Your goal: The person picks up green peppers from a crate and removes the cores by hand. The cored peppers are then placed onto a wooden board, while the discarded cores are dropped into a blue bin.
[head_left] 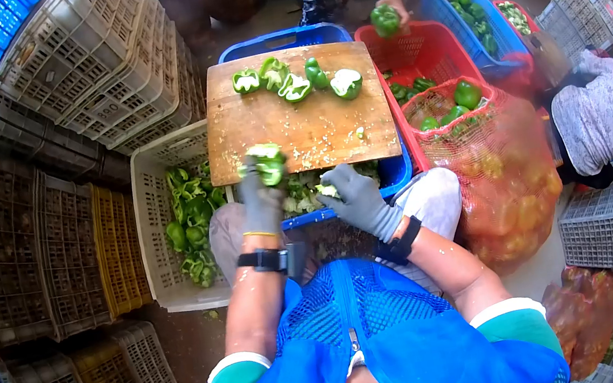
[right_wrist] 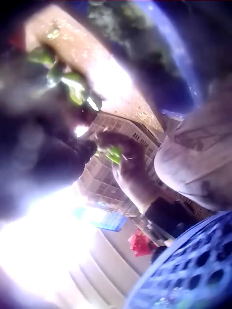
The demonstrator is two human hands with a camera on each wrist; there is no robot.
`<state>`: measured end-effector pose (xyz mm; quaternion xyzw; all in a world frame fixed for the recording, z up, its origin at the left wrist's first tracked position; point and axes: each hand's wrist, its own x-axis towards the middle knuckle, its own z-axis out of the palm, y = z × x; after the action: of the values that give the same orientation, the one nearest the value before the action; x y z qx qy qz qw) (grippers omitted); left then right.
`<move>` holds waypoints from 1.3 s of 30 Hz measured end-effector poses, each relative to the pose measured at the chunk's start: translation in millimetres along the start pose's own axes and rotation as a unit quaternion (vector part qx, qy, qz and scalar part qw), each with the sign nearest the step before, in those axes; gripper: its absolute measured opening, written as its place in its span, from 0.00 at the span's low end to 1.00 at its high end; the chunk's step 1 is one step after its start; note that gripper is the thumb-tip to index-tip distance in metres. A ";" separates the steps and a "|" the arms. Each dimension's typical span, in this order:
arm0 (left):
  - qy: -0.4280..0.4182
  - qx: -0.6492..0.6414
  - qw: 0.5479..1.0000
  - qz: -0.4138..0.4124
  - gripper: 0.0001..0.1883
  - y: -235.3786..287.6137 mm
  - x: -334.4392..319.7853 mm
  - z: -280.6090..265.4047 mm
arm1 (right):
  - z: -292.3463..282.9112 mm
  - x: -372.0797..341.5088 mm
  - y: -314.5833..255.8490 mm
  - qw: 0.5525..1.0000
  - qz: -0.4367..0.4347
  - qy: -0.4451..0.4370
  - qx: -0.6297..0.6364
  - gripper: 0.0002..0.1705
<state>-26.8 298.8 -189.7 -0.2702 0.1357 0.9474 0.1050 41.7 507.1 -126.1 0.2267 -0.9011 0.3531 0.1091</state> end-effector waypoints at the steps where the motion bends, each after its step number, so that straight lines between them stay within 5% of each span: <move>1: 0.079 0.079 0.988 0.110 0.16 21.0 -5.7 11.4 | -2.8 1.7 7.1 0.998 0.041 -0.043 -0.012 0.17; 2: 0.160 0.157 0.950 0.217 0.16 40.6 -18.4 25.6 | -1.2 3.9 26.0 0.990 0.057 -0.129 -0.018 0.20; 4: 0.141 0.312 0.878 0.334 0.18 78.5 -50.2 33.2 | -10.7 24.0 51.5 0.964 0.087 -0.244 -0.051 0.23; 6: 0.078 0.550 0.726 0.404 0.21 123.9 -47.2 -4.3 | 5.5 52.3 95.2 0.983 0.059 -0.147 -0.089 0.27; 7: 0.097 0.607 0.611 0.499 0.22 128.9 -44.2 -13.5 | 18.7 73.2 116.6 0.991 0.055 -0.071 -0.094 0.27; 8: 0.089 0.577 0.673 0.455 0.22 122.7 -55.5 -1.3 | 27.3 98.3 134.2 0.994 0.050 0.005 -0.099 0.27; 10: 0.072 0.503 0.783 0.357 0.22 93.1 -86.1 37.9 | 24.1 158.3 131.6 0.978 0.204 -0.022 -0.036 0.30; 12: 0.021 0.528 0.781 0.333 0.21 79.7 -64.8 17.2 | 42.3 190.9 143.9 0.967 0.231 0.019 -0.110 0.32; 14: -0.001 0.565 0.795 0.221 0.19 44.0 -65.7 30.6 | 62.2 201.8 160.2 0.961 0.255 0.043 -0.096 0.32; 16: -0.050 0.566 0.809 0.148 0.19 11.3 -57.9 36.8 | 56.4 205.8 161.6 0.932 0.345 -0.058 -0.096 0.30; 20: -0.036 0.389 0.921 -0.008 0.22 -11.1 -29.5 37.6 | 52.7 166.6 155.5 0.952 0.280 0.121 0.001 0.21; 22: -0.042 0.243 0.969 -0.007 0.29 -17.4 -17.3 37.4 | 40.3 125.3 114.1 0.975 0.151 0.159 -0.043 0.20; 24: -0.029 0.150 0.985 -0.077 0.34 -19.1 -8.1 39.3 | 29.4 81.5 57.3 0.995 0.075 0.053 -0.043 0.23; 26: -0.155 -0.058 0.969 -0.184 0.23 -30.4 28.4 4.6 | 20.5 44.9 12.0 0.996 0.015 -0.077 -0.030 0.26; 28: -0.098 0.115 0.968 -0.199 0.17 -39.1 8.3 12.1 | 18.4 29.7 7.7 0.990 0.075 -0.116 0.040 0.25; 29: -0.077 0.171 0.975 -0.121 0.15 -46.7 7.8 4.0 | 18.9 25.7 7.1 0.983 0.104 -0.134 0.077 0.25; 33: -0.077 0.359 0.929 -0.043 0.14 -49.9 -21.0 17.6 | 16.3 25.0 13.2 0.946 0.118 -0.239 0.185 0.19; 35: -0.084 0.367 0.926 -0.036 0.13 -48.0 -27.1 18.6 | 22.2 23.8 17.2 0.901 0.181 -0.268 0.289 0.19; 39: -0.045 0.336 0.938 0.068 0.11 -44.0 -18.2 21.5 | 27.0 19.2 -4.3 0.976 0.119 -0.090 0.159 0.15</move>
<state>-10.1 344.7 -171.2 -0.1663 0.4591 0.8628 0.1306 26.0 479.4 -136.4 0.1633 -0.8600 0.4807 -0.0525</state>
